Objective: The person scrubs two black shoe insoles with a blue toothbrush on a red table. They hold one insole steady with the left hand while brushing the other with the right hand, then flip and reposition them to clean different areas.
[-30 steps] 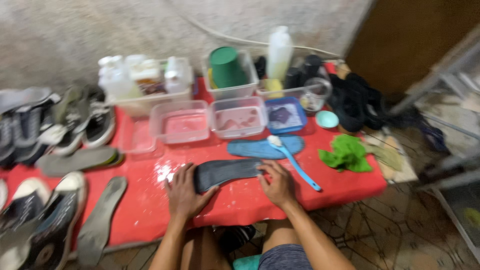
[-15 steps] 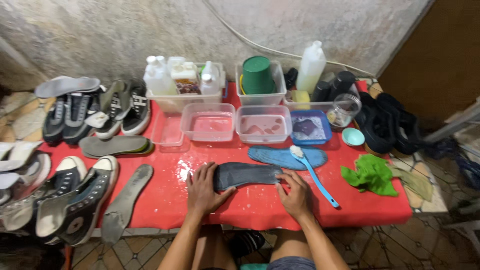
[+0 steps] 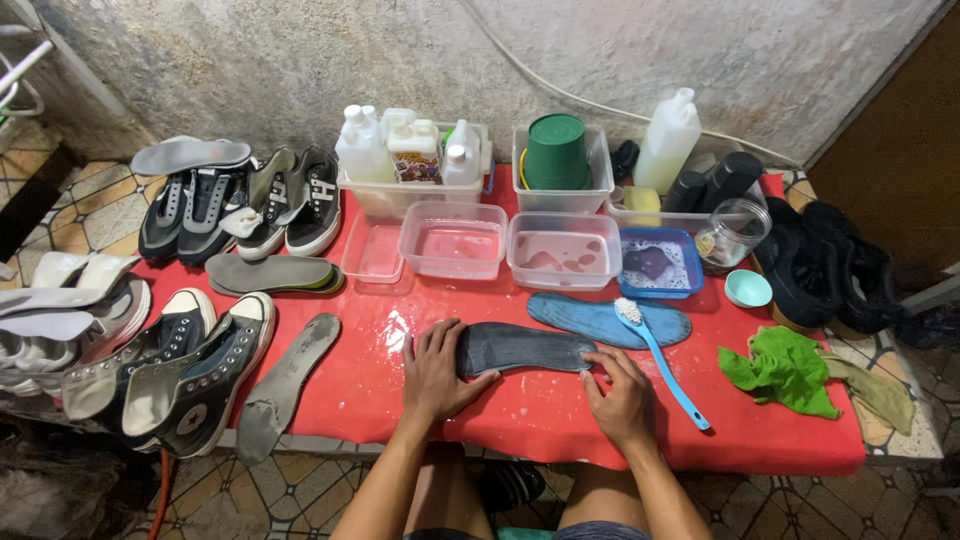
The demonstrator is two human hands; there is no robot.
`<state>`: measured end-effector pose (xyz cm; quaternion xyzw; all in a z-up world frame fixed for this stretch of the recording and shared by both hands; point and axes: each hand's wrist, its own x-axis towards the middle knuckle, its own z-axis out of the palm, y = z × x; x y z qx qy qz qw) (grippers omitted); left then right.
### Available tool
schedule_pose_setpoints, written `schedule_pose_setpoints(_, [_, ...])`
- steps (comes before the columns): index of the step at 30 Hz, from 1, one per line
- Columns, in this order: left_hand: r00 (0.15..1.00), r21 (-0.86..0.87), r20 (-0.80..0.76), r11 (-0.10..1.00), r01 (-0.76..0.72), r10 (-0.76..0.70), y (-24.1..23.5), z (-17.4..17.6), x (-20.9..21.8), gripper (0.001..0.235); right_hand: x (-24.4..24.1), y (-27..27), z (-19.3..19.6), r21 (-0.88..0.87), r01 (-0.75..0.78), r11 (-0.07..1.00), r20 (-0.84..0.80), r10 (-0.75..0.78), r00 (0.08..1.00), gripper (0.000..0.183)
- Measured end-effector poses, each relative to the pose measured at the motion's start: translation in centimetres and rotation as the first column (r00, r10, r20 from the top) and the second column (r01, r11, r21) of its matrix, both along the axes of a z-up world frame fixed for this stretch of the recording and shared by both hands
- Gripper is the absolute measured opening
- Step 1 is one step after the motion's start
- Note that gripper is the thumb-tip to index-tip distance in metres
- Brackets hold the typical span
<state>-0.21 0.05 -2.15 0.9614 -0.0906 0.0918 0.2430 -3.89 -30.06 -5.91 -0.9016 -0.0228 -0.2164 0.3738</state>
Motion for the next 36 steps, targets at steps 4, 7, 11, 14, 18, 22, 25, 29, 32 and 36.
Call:
schedule_pose_setpoints(4, [1.000,-0.006,0.009,1.000,-0.005,0.005,0.0,0.2,0.0,0.092,-0.3,0.0,0.7,-0.009,0.034,0.999,0.016,-0.034,0.999,0.046])
schedule_pose_setpoints(7, [1.000,-0.004,0.005,1.000,-0.006,0.006,0.0,0.6,-0.2,0.093,-0.1,-0.1,0.5,-0.023,0.016,1.000,0.009,-0.016,1.000,0.045])
schedule_pose_setpoints(11, [1.000,-0.029,0.006,1.000,0.000,0.000,0.0,0.4,-0.2,0.093,-0.3,-0.2,0.1,-0.026,0.030,0.999,-0.003,-0.030,1.000,0.043])
schedule_pose_setpoints(14, [1.000,-0.025,0.014,1.000,0.002,-0.002,0.1,0.3,-0.1,0.093,-0.2,-0.2,0.0,-0.044,0.038,0.998,-0.001,-0.038,0.999,0.042])
schedule_pose_setpoints(18, [0.999,-0.021,0.033,1.000,0.012,-0.011,0.1,0.3,-0.2,0.094,0.0,-0.3,-0.4,-0.068,0.034,0.997,0.018,-0.032,0.999,0.038])
schedule_pose_setpoints(22, [0.998,-0.044,0.057,0.999,0.011,-0.009,0.0,-0.5,0.0,0.093,-0.3,0.0,0.6,-0.079,0.038,0.996,0.014,-0.037,0.999,0.035])
schedule_pose_setpoints(25, [0.998,-0.052,0.065,0.999,0.011,-0.008,0.1,-0.5,0.0,0.093,-0.6,0.1,0.8,-0.063,0.034,0.997,0.012,-0.033,0.999,0.037])
schedule_pose_setpoints(29, [0.998,-0.034,0.068,0.999,0.013,-0.010,0.1,0.0,0.0,0.091,-0.4,0.2,0.9,-0.053,0.025,0.998,0.013,-0.025,1.000,0.033])
schedule_pose_setpoints(32, [0.999,-0.031,0.049,0.999,0.014,-0.012,0.1,0.1,-0.1,0.092,-0.3,0.1,0.5,-0.058,0.029,0.998,0.014,-0.028,1.000,0.031])
schedule_pose_setpoints(36, [1.000,-0.024,0.017,1.000,0.016,-0.016,0.1,0.5,-0.1,0.092,-0.1,0.1,0.5,-0.047,0.009,0.999,0.007,-0.008,1.000,0.030])
